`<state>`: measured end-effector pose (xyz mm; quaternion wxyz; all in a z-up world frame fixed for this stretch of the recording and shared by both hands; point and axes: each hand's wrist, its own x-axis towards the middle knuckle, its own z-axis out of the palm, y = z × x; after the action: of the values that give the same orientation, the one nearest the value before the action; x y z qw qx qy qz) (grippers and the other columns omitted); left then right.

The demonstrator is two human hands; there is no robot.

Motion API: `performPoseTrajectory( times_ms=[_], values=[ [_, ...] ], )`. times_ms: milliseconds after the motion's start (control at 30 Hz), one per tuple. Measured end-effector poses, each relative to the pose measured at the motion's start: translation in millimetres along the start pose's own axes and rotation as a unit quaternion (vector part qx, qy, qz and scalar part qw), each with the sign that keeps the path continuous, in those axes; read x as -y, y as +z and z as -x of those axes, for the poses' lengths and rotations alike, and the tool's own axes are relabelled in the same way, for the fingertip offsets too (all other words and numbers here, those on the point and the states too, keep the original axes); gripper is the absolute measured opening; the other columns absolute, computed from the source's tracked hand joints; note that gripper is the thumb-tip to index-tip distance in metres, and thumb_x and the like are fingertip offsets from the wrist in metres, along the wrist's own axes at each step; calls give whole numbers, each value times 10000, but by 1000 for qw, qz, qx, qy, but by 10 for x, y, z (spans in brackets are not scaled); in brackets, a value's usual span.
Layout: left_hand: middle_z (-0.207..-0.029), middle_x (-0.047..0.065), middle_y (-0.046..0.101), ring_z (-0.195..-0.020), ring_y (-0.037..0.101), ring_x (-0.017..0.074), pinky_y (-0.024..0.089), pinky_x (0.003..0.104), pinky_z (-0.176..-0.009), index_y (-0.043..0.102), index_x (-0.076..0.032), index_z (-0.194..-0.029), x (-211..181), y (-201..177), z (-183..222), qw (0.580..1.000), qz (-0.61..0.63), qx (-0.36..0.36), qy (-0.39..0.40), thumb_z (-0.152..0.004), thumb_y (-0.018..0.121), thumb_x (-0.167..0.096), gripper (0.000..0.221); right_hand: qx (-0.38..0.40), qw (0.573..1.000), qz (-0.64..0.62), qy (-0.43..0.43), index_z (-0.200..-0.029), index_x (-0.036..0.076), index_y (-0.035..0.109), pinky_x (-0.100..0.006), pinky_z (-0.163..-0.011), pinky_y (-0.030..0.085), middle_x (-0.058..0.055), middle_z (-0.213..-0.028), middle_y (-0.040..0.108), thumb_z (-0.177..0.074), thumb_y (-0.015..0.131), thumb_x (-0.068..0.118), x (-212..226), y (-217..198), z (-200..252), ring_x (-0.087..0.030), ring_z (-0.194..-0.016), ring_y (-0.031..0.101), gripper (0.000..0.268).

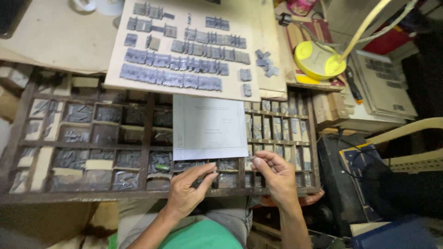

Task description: Manually arranging metal type characters from a type case into a layout for printing

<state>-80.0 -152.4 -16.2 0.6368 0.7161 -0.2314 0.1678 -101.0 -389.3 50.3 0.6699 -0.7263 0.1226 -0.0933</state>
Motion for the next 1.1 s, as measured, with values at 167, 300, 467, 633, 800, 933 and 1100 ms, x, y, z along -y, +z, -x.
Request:
performPoseTrajectory(
  times_ms=[167, 300, 467, 633, 800, 933, 1100],
  values=[
    [-1057, 102, 806, -958, 807, 161, 671, 279, -925, 721, -37, -1201, -185, -4, -48, 1000, 11, -16, 24, -863, 829, -31, 354, -15, 998, 58, -3, -1080, -34, 765, -281, -747, 644, -140, -842, 791, -909, 726, 57, -12, 124, 179, -183, -757, 765, 198],
    [-1093, 145, 792, -991, 806, 202, 678, 283, -927, 675, -29, -1258, -172, -12, -32, 998, 47, 19, 24, -883, 819, -33, 403, 17, 998, 60, -20, -1064, -12, 762, -294, -763, 672, -136, -909, 790, -917, 719, 72, -74, 101, 252, -194, -799, 779, 175],
    [-1092, 153, 789, -992, 805, 208, 679, 284, -931, 671, -25, -1256, -169, -24, -21, 998, 58, 14, 23, -876, 826, -20, 410, 26, 999, 44, -13, -1100, -19, 750, -273, -766, 645, -148, -912, 798, -930, 709, 95, -95, 123, 292, -193, -813, 772, 209],
    [-1097, 154, 787, -993, 807, 217, 680, 285, -926, 665, -21, -1258, -153, -34, -21, 997, 58, 20, 36, -886, 821, -29, 403, 37, 997, 49, -35, -1106, 5, 752, -264, -758, 633, -128, -935, 799, -937, 707, 137, -101, 155, 306, -184, -820, 766, 220],
    [-1077, 142, 796, -960, 812, 202, 683, 274, -903, 688, -22, -1219, -136, -24, -23, 999, 32, 9, 36, -861, 841, -42, 390, 55, 996, 36, -60, -993, 10, 752, -275, -767, 610, -95, -843, 772, -968, 683, 150, -20, 217, 335, -166, -793, 732, 158],
    [-1072, 141, 795, -963, 812, 212, 683, 279, -908, 682, -18, -1225, -125, -15, -16, 999, 29, 9, 45, -863, 840, -35, 395, 60, 995, 39, -63, -1002, 18, 753, -286, -760, 626, -90, -829, 775, -968, 682, 177, -59, 213, 337, -168, -783, 741, 178],
    [-1058, 109, 799, -953, 810, 196, 681, 279, -893, 705, -22, -1181, -160, -29, -43, 998, 6, -2, 57, -860, 848, -47, 352, 30, 999, 19, 2, -1018, -11, 757, -298, -763, 640, -136, -841, 790, -943, 699, 158, -138, 226, 339, -192, -762, 756, 193]
  ],
)
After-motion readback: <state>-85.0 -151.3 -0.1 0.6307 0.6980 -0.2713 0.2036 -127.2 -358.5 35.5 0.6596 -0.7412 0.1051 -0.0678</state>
